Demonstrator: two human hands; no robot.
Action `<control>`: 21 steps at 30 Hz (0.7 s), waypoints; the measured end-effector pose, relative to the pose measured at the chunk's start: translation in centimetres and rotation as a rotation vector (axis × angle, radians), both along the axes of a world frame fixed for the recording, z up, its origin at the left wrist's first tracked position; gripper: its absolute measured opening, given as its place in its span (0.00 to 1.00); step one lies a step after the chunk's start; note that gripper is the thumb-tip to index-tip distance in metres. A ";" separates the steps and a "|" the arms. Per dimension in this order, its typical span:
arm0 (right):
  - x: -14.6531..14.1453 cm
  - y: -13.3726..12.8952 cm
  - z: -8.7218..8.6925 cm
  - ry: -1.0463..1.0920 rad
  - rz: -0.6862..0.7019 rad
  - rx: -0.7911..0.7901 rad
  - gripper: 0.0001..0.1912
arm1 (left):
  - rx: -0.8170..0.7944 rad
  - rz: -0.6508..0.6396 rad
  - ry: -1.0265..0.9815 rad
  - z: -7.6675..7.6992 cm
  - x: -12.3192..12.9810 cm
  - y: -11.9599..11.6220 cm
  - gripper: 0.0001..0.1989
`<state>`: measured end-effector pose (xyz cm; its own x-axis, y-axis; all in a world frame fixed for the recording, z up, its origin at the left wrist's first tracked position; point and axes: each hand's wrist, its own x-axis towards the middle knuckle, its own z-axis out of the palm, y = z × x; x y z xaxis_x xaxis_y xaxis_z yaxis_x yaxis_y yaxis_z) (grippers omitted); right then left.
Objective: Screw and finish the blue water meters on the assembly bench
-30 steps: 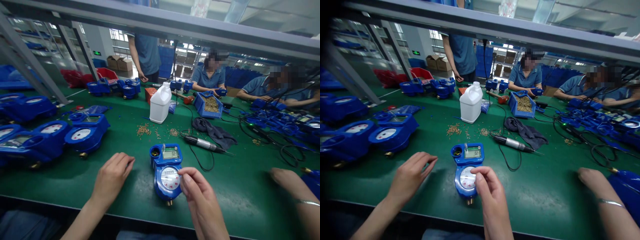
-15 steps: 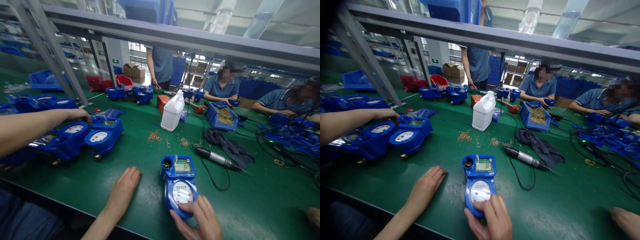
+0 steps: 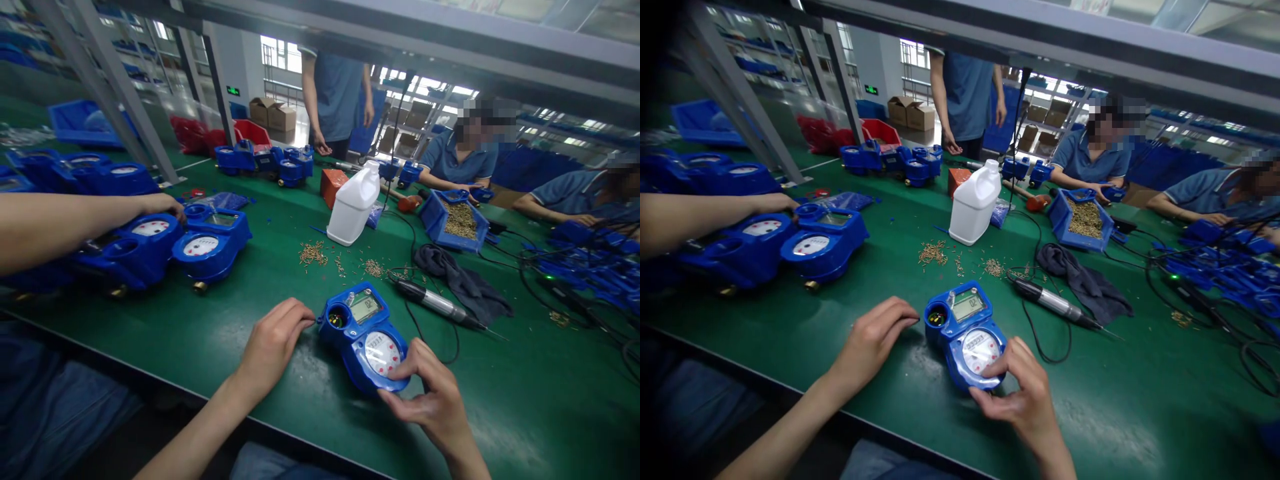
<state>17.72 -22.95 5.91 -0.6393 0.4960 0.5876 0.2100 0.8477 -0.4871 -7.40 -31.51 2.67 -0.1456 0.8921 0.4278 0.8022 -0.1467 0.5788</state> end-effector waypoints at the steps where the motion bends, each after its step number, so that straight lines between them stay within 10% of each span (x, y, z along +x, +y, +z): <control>1: 0.0 0.0 0.0 -0.004 -0.001 0.002 0.10 | 0.010 -0.006 0.004 0.3 0.3 0.2 0.09; 21: -0.2 0.1 0.3 0.010 -0.010 -0.019 0.10 | -0.025 -0.041 0.199 0.8 1.0 0.8 0.11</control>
